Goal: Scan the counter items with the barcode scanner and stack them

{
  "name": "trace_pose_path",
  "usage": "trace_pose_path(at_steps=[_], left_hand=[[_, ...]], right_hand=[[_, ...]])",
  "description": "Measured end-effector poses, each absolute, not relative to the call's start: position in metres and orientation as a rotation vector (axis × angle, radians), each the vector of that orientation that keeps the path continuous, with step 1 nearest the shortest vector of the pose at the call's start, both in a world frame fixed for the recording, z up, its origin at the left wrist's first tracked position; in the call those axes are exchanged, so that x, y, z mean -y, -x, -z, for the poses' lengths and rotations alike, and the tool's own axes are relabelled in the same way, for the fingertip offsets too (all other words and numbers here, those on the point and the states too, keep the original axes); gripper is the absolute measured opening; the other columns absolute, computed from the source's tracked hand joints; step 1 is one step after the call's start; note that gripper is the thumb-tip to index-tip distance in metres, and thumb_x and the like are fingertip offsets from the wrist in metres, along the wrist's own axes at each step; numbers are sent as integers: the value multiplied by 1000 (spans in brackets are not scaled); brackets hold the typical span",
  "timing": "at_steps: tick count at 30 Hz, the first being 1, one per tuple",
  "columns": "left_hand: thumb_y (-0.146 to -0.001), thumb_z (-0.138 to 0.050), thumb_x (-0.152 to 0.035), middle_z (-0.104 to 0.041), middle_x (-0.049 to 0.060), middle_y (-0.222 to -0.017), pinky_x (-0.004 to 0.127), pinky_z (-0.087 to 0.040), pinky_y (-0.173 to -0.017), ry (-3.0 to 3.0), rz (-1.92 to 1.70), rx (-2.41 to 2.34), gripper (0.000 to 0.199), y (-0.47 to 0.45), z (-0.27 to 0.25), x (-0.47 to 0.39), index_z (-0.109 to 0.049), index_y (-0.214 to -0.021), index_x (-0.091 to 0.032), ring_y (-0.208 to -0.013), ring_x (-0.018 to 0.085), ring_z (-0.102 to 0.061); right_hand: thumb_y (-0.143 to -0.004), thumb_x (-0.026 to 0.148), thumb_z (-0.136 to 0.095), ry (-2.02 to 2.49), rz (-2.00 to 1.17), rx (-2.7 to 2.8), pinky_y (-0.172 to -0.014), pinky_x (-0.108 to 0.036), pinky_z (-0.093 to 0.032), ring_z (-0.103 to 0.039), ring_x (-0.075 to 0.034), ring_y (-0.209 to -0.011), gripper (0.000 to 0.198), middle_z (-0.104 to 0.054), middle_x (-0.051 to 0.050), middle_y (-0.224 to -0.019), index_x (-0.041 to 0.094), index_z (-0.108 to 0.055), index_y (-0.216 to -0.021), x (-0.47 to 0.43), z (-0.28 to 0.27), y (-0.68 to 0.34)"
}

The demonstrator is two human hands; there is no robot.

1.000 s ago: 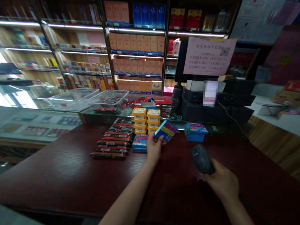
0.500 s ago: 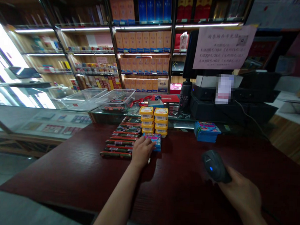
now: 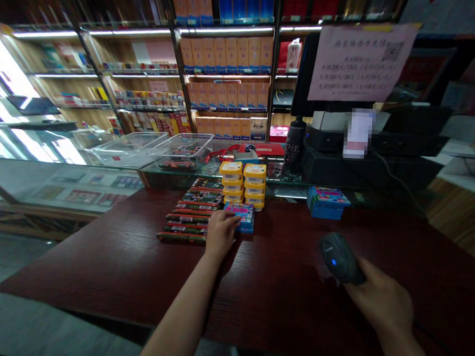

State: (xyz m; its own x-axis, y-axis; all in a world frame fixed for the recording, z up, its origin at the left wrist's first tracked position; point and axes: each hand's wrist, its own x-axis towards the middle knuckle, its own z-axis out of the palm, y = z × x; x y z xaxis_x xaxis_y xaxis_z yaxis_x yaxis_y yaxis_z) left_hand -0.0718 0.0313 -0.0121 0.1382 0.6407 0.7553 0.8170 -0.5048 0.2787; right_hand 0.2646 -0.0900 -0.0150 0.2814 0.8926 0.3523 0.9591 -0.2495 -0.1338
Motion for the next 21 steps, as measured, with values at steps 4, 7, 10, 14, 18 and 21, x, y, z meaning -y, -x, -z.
trace_pose_path(at_steps=[4,7,10,14,18,21], left_hand=[[-86,-55,-25,-62,7,-104,41,-43,-90,2179,1181,1384,19,56,2,-24,-69,-100,-23,-101,23,-52],[-87,-51,-23,-61,8,-106,40,-44,-88,2334,1053,1305,24,36,-8,-22,-66,-105,-23,-100,23,-51],[-87,-48,-20,-61,8,-105,36,-45,-85,2544,956,1216,27,6,-16,-26,-64,-109,-21,-96,21,-52],[-84,-48,-14,-62,8,-106,34,-46,-85,2751,937,1049,34,-49,-22,-44,-61,-115,-20,-97,20,-53],[-80,-48,-9,-60,10,-120,37,-44,-94,2836,943,933,44,-112,-26,-72,-58,-122,-19,-107,21,-52],[-83,-44,-8,-58,11,-127,36,-40,-99,2818,905,1002,44,-149,-30,-91,-56,-125,-17,-115,21,-49]], right_hand=[[-84,39,-46,2250,281,1690,-57,-31,-38,-66,-24,-74,29,-72,-4,-94,25,-61,-105,89,12,-265],[-84,36,-48,2224,276,1708,-59,-31,-39,-67,-24,-78,28,-72,-5,-94,24,-60,-107,88,9,-265],[-85,32,-48,2242,207,1705,-59,-30,-40,-68,-23,-76,24,-72,-4,-90,24,-60,-104,86,4,-263],[-85,30,-48,2313,124,1628,-58,-29,-40,-68,-22,-73,20,-72,-3,-84,26,-62,-99,85,-3,-260],[-85,29,-49,2319,47,1621,-59,-29,-41,-68,-22,-76,19,-71,-2,-85,27,-61,-99,85,-7,-261],[-84,28,-50,2333,-5,1639,-61,-29,-41,-68,-21,-78,18,-71,-1,-85,27,-61,-99,85,-7,-262]])
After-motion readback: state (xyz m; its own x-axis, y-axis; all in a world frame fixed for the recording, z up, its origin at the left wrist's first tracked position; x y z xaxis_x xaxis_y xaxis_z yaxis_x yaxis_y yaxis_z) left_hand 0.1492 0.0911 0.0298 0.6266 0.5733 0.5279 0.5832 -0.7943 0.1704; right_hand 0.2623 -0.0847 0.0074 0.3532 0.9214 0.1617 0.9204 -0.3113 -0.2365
